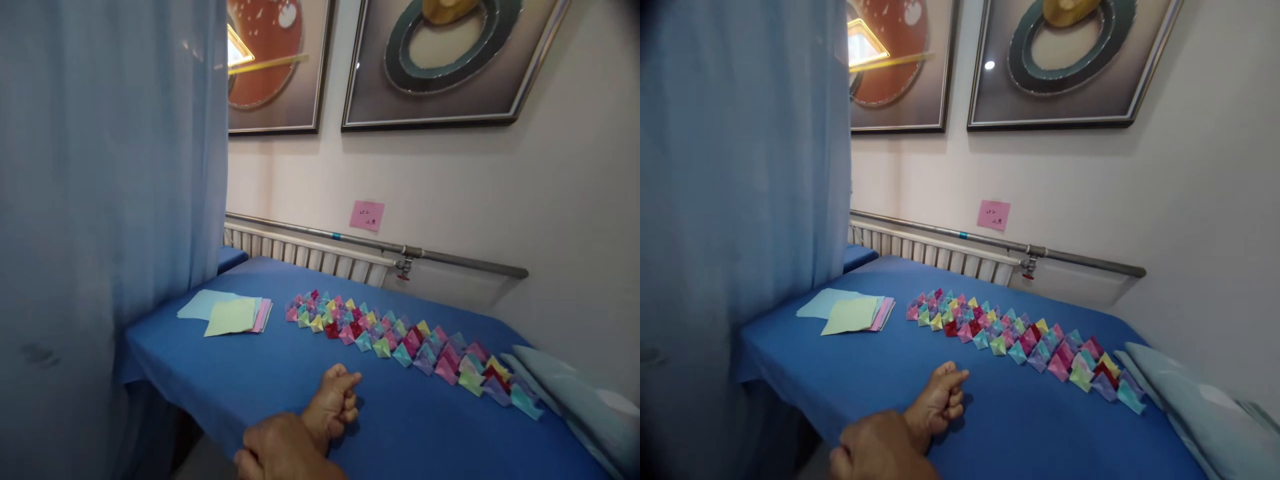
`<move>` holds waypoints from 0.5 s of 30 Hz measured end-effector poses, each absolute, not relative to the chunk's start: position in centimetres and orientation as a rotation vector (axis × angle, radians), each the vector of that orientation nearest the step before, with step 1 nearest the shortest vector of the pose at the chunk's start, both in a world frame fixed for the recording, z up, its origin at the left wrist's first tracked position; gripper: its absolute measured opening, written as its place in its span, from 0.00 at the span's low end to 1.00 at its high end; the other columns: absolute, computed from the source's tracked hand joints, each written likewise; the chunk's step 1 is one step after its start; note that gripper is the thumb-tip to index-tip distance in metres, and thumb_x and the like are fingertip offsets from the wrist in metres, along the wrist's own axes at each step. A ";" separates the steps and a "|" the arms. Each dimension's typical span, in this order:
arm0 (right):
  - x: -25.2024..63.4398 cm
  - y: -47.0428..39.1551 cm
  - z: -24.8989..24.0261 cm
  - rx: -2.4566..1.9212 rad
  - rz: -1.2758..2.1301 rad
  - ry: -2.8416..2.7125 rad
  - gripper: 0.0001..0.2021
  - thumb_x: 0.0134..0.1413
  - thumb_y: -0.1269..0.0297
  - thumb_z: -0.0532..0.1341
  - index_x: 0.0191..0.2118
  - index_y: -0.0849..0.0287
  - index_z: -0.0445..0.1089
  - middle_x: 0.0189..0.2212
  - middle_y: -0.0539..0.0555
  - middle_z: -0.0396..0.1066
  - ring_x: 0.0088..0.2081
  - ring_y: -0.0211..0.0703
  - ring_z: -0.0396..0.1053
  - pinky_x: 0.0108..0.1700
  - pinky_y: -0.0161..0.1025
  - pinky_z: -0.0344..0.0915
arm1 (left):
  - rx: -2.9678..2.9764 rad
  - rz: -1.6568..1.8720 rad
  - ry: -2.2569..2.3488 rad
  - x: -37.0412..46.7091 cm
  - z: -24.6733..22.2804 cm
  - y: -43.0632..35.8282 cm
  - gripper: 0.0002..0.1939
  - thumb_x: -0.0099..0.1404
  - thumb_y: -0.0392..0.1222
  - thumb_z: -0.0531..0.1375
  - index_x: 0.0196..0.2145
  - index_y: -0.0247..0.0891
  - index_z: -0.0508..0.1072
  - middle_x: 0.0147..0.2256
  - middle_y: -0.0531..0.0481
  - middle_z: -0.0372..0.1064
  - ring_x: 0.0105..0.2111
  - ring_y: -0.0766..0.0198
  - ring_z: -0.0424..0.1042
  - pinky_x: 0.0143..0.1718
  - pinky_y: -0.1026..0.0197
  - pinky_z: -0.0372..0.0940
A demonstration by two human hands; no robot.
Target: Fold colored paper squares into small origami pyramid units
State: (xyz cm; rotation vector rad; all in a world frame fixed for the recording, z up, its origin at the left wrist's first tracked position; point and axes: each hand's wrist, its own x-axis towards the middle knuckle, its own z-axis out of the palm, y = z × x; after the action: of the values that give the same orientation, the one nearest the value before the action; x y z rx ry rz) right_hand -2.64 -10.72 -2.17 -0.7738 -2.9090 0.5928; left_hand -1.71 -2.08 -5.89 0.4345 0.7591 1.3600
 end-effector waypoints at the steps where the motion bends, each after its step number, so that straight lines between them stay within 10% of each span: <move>1: -2.8 -10.6 -1.8 -0.856 0.589 -2.876 0.15 0.54 0.55 0.54 0.33 0.49 0.78 0.31 0.52 0.79 0.30 0.49 0.73 0.32 0.42 0.62 | 0.443 1.348 0.766 -1.8 -5.9 -2.1 0.23 0.52 0.39 0.69 0.22 0.41 0.53 0.15 0.65 0.45 0.11 0.78 0.42 0.12 0.71 0.32; 7: -4.6 -8.0 -1.0 -1.083 0.740 -2.614 0.15 0.58 0.60 0.52 0.34 0.55 0.77 0.31 0.56 0.78 0.29 0.45 0.71 0.30 0.39 0.59 | 0.483 1.263 0.852 -2.9 -6.9 -1.4 0.12 0.68 0.44 0.57 0.45 0.34 0.69 0.38 0.49 0.69 0.31 0.67 0.70 0.29 0.62 0.69; 15: -2.9 -8.4 -1.1 -0.840 0.753 -2.481 0.14 0.56 0.73 0.55 0.44 0.52 0.72 0.37 0.52 0.76 0.39 0.44 0.73 0.42 0.36 0.68 | 0.640 1.323 0.911 -3.1 -8.1 -1.3 0.14 0.67 0.44 0.58 0.47 0.34 0.68 0.42 0.47 0.69 0.35 0.63 0.71 0.35 0.57 0.70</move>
State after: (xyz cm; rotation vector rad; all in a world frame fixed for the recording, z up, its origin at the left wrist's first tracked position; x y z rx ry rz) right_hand -2.85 -8.40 -1.15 -0.8402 -2.4806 0.7531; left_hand -3.14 -1.32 -8.09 0.6405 0.9111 1.3228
